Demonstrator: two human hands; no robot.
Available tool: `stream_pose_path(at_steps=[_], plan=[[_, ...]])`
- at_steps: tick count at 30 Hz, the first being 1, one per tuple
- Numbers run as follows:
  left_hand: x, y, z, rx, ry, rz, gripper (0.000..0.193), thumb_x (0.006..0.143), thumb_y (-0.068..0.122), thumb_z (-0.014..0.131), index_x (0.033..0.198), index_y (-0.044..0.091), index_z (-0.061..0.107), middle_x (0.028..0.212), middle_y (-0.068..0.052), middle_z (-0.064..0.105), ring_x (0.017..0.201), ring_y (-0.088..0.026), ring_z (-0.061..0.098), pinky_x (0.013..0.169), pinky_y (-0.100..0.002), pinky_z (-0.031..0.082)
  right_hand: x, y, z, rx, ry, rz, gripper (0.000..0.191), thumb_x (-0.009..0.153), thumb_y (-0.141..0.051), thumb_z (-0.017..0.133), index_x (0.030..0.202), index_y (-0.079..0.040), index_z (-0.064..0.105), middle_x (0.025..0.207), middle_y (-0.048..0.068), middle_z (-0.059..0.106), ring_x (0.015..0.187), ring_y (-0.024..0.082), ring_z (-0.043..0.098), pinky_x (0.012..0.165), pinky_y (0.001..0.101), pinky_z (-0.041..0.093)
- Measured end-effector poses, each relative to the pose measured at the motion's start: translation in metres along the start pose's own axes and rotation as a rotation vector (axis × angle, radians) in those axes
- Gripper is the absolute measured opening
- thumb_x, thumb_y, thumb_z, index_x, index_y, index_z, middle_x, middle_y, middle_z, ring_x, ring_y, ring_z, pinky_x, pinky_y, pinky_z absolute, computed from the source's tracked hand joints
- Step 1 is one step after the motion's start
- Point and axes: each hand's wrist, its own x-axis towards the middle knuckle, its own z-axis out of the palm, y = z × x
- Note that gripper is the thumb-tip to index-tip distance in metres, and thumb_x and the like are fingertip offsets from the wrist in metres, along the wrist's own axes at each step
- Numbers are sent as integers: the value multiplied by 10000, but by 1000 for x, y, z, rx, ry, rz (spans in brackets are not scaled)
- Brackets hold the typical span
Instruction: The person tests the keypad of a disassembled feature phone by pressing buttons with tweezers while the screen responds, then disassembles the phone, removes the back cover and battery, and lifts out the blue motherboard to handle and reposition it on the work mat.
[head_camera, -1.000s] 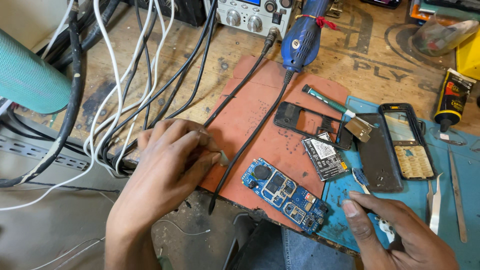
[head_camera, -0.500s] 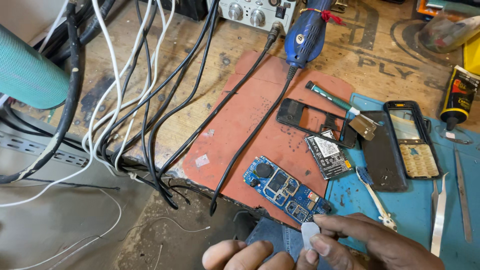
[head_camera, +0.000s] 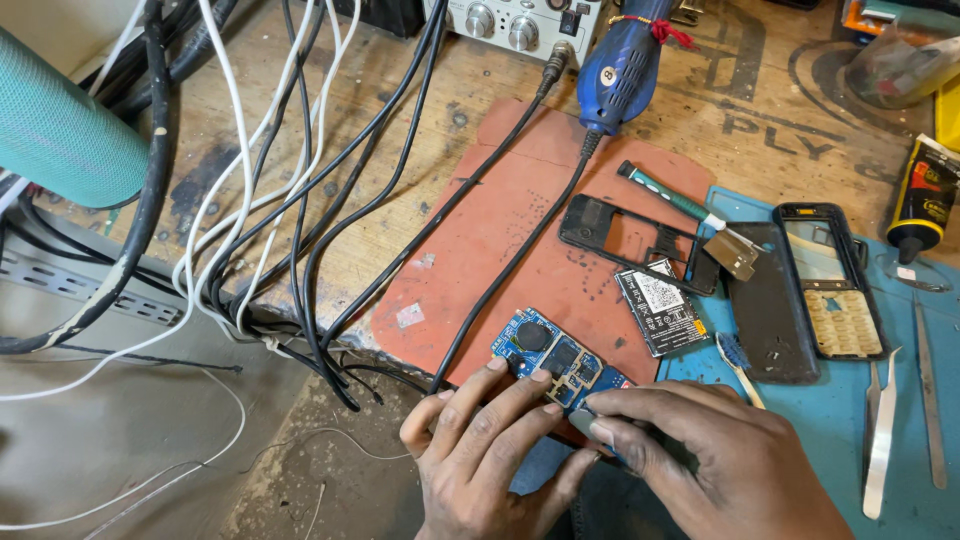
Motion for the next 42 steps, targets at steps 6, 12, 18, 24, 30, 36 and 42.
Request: stream_pose_path(at_steps=[6, 12, 18, 24, 30, 36, 42], plan=[[-4, -9, 2, -8, -1, 23, 370, 826, 463, 878, 1039, 186, 755, 1225, 19, 748, 1230, -205, 668, 1050, -377, 349, 2, -2, 2, -82, 13, -107, 224, 860, -301, 826, 1062, -204, 831, 976, -39, 815, 926, 152, 732, 817, 311, 594], [-9, -10, 2, -11, -25, -10, 339, 809, 471, 898, 1033, 258, 758, 1261, 31, 734, 1251, -201, 651, 1051, -383, 344, 1, -2, 8, -221, 69, -93, 256, 821, -318, 841, 1057, -218, 842, 978, -46, 798, 943, 161, 754, 862, 342, 563], [-12, -11, 6, 60, 26, 63, 291, 840, 443, 881, 1097, 374, 763, 1312, 50, 699, 1265, -203, 634, 1083, -399, 301, 0, 0, 13, -222, 115, -167, 283, 824, -300, 821, 1093, -211, 814, 979, -47, 752, 938, 156, 739, 852, 339, 543], [-10, -11, 1, 70, -5, 88, 330, 841, 471, 872, 1138, 381, 760, 1324, 39, 687, 1274, -217, 622, 1099, -423, 291, 1, -5, 15, -309, 184, -199, 234, 796, -324, 850, 1018, -255, 829, 928, -59, 704, 930, 140, 699, 884, 356, 504], [-9, -8, -3, 111, -50, 100, 437, 812, 556, 862, 1192, 363, 765, 1310, 35, 667, 1282, -210, 592, 1106, -450, 280, -10, -9, 13, -407, 287, -375, 248, 790, -323, 803, 1031, -267, 799, 1034, -96, 704, 1038, 137, 663, 925, 370, 447], [-7, -16, -4, 102, -129, 170, 559, 853, 645, 780, 1338, 379, 699, 1333, 23, 618, 1300, -208, 542, 1093, -456, 277, -19, 6, 17, -522, 298, -513, 408, 788, -507, 752, 1131, -286, 736, 1249, -21, 661, 1184, 208, 611, 1039, 446, 403], [-12, -11, 10, 232, -63, 159, 453, 958, 581, 757, 1373, 412, 688, 1321, 77, 606, 1314, -170, 531, 1133, -429, 281, -24, 24, 17, -558, 282, -537, 462, 810, -529, 729, 1207, -293, 730, 1299, -30, 659, 1219, 209, 607, 1078, 455, 409]])
